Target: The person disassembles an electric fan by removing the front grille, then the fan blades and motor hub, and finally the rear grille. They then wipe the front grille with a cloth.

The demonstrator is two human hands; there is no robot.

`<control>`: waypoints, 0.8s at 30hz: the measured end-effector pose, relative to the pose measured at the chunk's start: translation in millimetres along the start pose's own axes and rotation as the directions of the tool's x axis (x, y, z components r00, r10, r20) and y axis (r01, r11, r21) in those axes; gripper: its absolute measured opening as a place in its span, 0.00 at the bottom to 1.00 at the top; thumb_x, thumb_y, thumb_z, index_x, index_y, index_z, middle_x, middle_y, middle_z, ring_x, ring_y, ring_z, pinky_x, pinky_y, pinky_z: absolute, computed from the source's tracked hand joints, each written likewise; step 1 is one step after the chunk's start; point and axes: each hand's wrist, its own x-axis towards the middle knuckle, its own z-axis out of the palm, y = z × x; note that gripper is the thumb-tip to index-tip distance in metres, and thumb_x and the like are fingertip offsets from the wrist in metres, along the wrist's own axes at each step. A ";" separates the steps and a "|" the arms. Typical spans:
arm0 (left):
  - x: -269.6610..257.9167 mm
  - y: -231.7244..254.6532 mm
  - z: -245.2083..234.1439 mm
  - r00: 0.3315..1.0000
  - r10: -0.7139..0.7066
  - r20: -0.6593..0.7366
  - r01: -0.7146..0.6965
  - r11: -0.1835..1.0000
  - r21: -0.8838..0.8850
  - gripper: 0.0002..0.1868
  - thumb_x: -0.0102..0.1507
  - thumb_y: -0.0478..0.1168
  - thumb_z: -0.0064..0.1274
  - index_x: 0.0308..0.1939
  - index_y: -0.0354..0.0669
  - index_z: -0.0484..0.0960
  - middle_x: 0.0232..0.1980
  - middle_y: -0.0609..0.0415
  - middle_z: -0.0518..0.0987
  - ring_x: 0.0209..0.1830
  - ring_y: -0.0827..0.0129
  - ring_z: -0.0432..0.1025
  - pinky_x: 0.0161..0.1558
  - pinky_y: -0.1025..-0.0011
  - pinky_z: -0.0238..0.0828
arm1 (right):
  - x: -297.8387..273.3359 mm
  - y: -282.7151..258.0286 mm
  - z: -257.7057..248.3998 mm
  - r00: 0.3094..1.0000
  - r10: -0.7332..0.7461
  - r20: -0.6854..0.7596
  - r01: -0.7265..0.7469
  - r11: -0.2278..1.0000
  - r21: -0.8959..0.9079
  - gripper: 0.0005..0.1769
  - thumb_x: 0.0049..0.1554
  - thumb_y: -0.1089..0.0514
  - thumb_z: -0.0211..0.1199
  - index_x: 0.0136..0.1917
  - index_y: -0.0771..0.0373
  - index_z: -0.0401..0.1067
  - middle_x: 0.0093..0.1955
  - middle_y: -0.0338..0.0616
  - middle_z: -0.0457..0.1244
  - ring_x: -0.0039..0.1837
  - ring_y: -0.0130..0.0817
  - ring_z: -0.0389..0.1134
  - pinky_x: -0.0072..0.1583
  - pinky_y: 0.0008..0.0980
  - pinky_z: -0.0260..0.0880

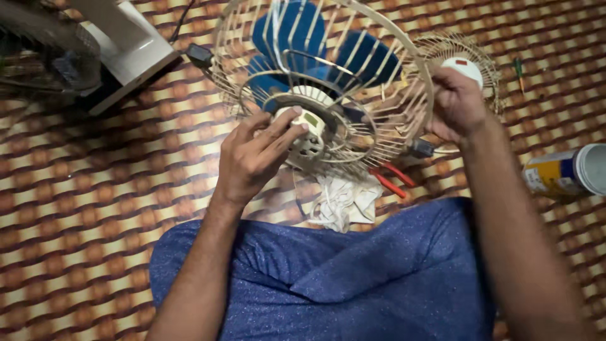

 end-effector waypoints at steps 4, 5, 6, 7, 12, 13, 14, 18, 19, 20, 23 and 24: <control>-2.2 -3.9 -0.4 1.000 0.001 0.004 -0.001 1.000 -0.029 0.28 0.57 0.34 0.61 0.62 0.51 0.82 0.67 0.61 0.79 0.56 0.60 0.72 0.54 0.64 0.77 | 14.9 -19.6 38.8 0.883 0.387 -0.265 -0.469 0.739 -0.485 0.26 0.56 0.49 0.62 0.62 0.69 0.73 0.56 0.54 0.71 0.56 0.39 0.75 0.64 0.40 0.76; -3.0 -4.6 -0.8 1.000 0.003 0.005 -0.003 1.000 -0.030 0.27 0.58 0.35 0.61 0.63 0.52 0.82 0.67 0.62 0.79 0.56 0.60 0.72 0.54 0.64 0.76 | 15.2 -30.0 47.0 0.879 0.426 -0.213 -0.474 0.737 -0.482 0.27 0.56 0.49 0.62 0.63 0.68 0.73 0.58 0.56 0.71 0.57 0.42 0.74 0.64 0.43 0.74; -3.4 -5.0 -0.6 1.000 0.006 0.005 -0.006 0.999 -0.032 0.27 0.59 0.36 0.60 0.64 0.52 0.82 0.68 0.62 0.79 0.57 0.60 0.72 0.54 0.64 0.76 | 16.5 -39.7 53.9 0.871 0.464 -0.160 -0.479 0.735 -0.479 0.28 0.55 0.50 0.62 0.64 0.67 0.73 0.59 0.57 0.71 0.59 0.45 0.73 0.64 0.46 0.73; -3.2 -5.4 0.9 1.000 0.006 -0.004 -0.006 1.000 -0.020 0.27 0.60 0.36 0.61 0.64 0.53 0.82 0.67 0.63 0.78 0.57 0.60 0.72 0.54 0.64 0.76 | 19.5 -45.5 59.1 0.861 0.497 -0.106 -0.483 0.736 -0.474 0.29 0.54 0.50 0.62 0.66 0.67 0.73 0.61 0.59 0.70 0.60 0.48 0.72 0.64 0.50 0.72; -6.7 -5.0 5.2 1.000 -0.009 0.013 0.009 1.000 -0.016 0.26 0.61 0.37 0.61 0.65 0.55 0.81 0.68 0.64 0.78 0.55 0.61 0.72 0.53 0.65 0.77 | 33.3 -36.1 53.4 0.733 0.663 0.150 -0.558 0.712 -0.426 0.36 0.47 0.57 0.65 0.68 0.70 0.70 0.67 0.60 0.68 0.66 0.49 0.71 0.68 0.46 0.69; -6.7 -5.2 5.8 1.000 -0.010 0.008 0.011 0.999 -0.031 0.26 0.61 0.37 0.61 0.65 0.55 0.81 0.68 0.64 0.78 0.56 0.61 0.72 0.53 0.65 0.77 | 35.3 -33.5 48.2 0.713 0.685 0.148 -0.584 0.697 -0.416 0.37 0.46 0.58 0.66 0.69 0.69 0.70 0.68 0.60 0.68 0.66 0.49 0.71 0.68 0.45 0.68; -7.0 -5.3 5.8 1.000 -0.012 0.002 0.012 0.999 -0.046 0.26 0.61 0.37 0.62 0.65 0.55 0.81 0.68 0.65 0.78 0.57 0.61 0.72 0.54 0.65 0.77 | 35.5 -30.1 43.1 0.716 0.684 0.139 -0.582 0.695 -0.423 0.37 0.46 0.58 0.66 0.69 0.69 0.70 0.68 0.61 0.68 0.66 0.49 0.71 0.68 0.45 0.68; -8.3 -6.1 5.2 1.000 -0.012 0.013 0.013 0.999 -0.030 0.27 0.61 0.35 0.62 0.65 0.54 0.82 0.69 0.64 0.78 0.56 0.61 0.72 0.52 0.66 0.77 | 40.9 -16.0 30.6 0.744 0.638 0.200 -0.524 0.742 -0.418 0.38 0.45 0.60 0.67 0.70 0.70 0.69 0.69 0.62 0.66 0.67 0.49 0.69 0.69 0.45 0.68; -9.3 -6.1 5.6 1.000 -0.011 0.008 0.011 1.000 -0.025 0.27 0.61 0.36 0.62 0.65 0.54 0.82 0.69 0.64 0.78 0.56 0.61 0.72 0.52 0.66 0.77 | 40.8 -12.2 28.7 0.753 0.616 0.232 -0.503 0.766 -0.400 0.38 0.45 0.60 0.67 0.70 0.71 0.70 0.69 0.62 0.66 0.67 0.49 0.69 0.69 0.46 0.68; -10.2 -6.5 6.1 1.000 -0.010 0.002 0.010 1.000 -0.019 0.26 0.61 0.36 0.62 0.64 0.55 0.82 0.69 0.64 0.77 0.56 0.61 0.72 0.53 0.66 0.78 | 41.6 -9.5 27.9 0.748 0.597 0.290 -0.482 0.789 -0.381 0.40 0.46 0.60 0.69 0.72 0.67 0.68 0.70 0.61 0.65 0.68 0.49 0.68 0.69 0.47 0.68; -10.4 -5.4 10.7 1.000 -0.014 -0.015 0.014 1.000 0.008 0.25 0.62 0.37 0.62 0.64 0.57 0.82 0.69 0.66 0.77 0.57 0.62 0.71 0.53 0.68 0.78 | 42.6 -6.9 35.7 0.740 0.554 0.382 -0.447 0.829 -0.337 0.45 0.47 0.57 0.73 0.77 0.62 0.64 0.71 0.59 0.64 0.69 0.50 0.68 0.67 0.50 0.70; -9.9 -5.7 11.8 1.000 -0.015 -0.021 0.016 1.000 0.020 0.24 0.63 0.38 0.62 0.64 0.58 0.82 0.69 0.67 0.77 0.57 0.63 0.71 0.52 0.69 0.78 | 41.4 -7.5 41.1 0.746 0.556 0.366 -0.453 0.827 -0.333 0.46 0.46 0.53 0.74 0.75 0.66 0.65 0.71 0.59 0.66 0.69 0.50 0.69 0.66 0.50 0.70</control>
